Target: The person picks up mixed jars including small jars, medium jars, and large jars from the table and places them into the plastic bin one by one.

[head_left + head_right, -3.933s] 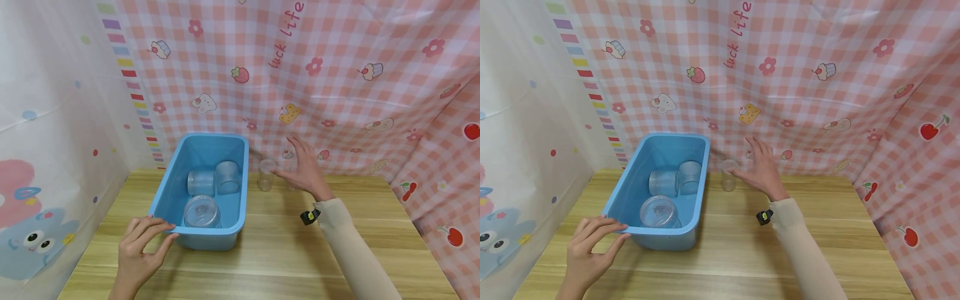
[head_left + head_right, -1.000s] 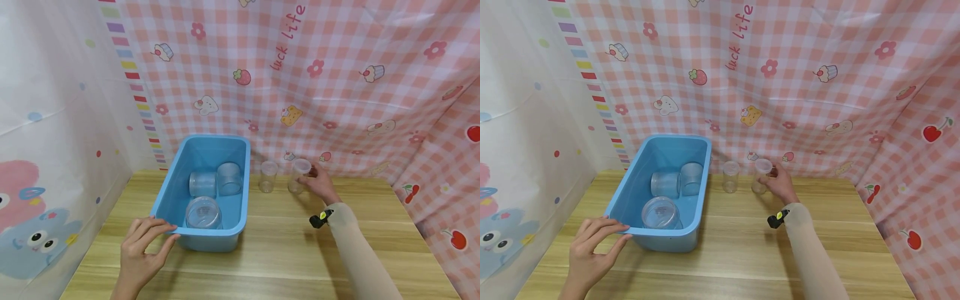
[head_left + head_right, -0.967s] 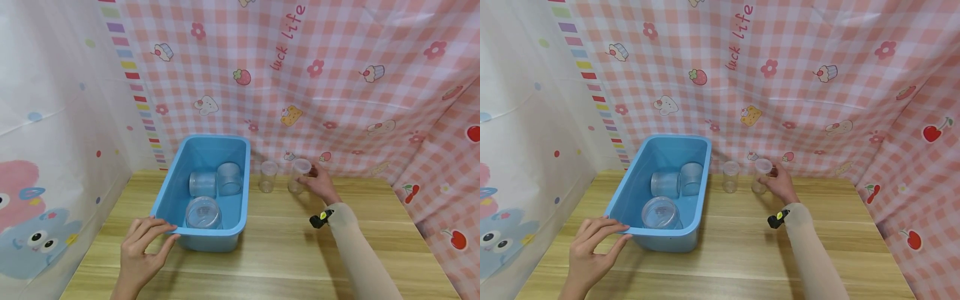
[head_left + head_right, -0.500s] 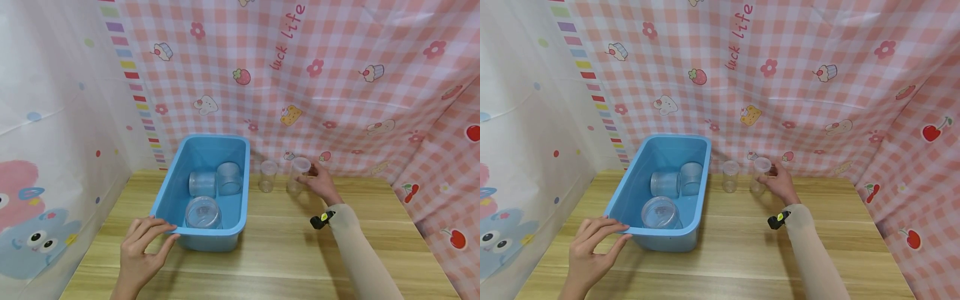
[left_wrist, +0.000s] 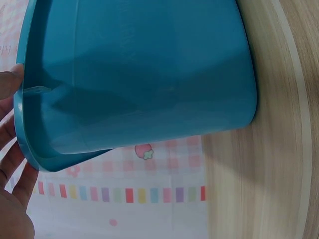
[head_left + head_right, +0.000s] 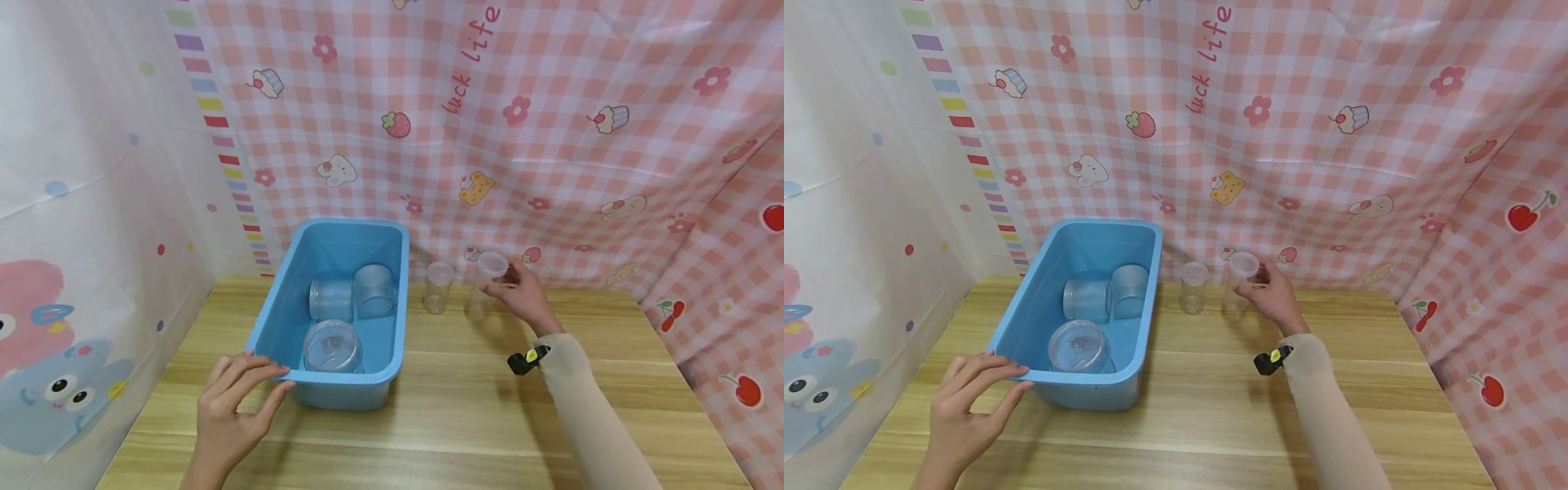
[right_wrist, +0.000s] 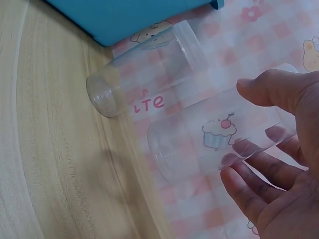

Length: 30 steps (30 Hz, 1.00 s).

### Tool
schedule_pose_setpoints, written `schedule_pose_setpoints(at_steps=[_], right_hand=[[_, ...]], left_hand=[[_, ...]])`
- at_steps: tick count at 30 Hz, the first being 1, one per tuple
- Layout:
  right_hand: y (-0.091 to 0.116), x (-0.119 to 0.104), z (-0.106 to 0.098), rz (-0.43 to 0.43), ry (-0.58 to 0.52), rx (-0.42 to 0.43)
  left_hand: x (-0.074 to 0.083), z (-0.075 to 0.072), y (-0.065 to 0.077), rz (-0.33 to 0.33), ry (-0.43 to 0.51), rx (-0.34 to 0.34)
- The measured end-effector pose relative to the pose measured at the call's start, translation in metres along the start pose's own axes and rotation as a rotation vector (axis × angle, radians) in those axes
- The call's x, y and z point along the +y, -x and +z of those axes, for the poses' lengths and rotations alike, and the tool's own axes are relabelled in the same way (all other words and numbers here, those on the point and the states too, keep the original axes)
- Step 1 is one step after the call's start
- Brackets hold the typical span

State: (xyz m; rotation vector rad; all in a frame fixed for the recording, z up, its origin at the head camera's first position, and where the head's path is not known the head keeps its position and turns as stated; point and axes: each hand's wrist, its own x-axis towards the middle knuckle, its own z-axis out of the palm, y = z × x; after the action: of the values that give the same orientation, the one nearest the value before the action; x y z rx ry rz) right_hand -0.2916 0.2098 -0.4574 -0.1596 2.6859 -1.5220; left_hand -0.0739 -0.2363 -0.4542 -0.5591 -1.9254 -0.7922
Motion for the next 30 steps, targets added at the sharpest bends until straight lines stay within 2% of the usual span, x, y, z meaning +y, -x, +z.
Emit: schedule_pose_setpoints(at_steps=[11,19,30], right_hand=[[0.005,-0.011,-0.001,-0.048,-0.004,0.001],[0.006,-0.027,0.002,-0.107,-0.02,0.007],[0.012,-0.05,0.007,-0.13,-0.027,-0.019]], left_hand=[[0.001,0.0,0.0,-0.001,-0.002,-0.006],[0.002,0.0,-0.002,0.003,0.012,0.002],[0.003,0.0,-0.002,0.001,0.018,0.003]])
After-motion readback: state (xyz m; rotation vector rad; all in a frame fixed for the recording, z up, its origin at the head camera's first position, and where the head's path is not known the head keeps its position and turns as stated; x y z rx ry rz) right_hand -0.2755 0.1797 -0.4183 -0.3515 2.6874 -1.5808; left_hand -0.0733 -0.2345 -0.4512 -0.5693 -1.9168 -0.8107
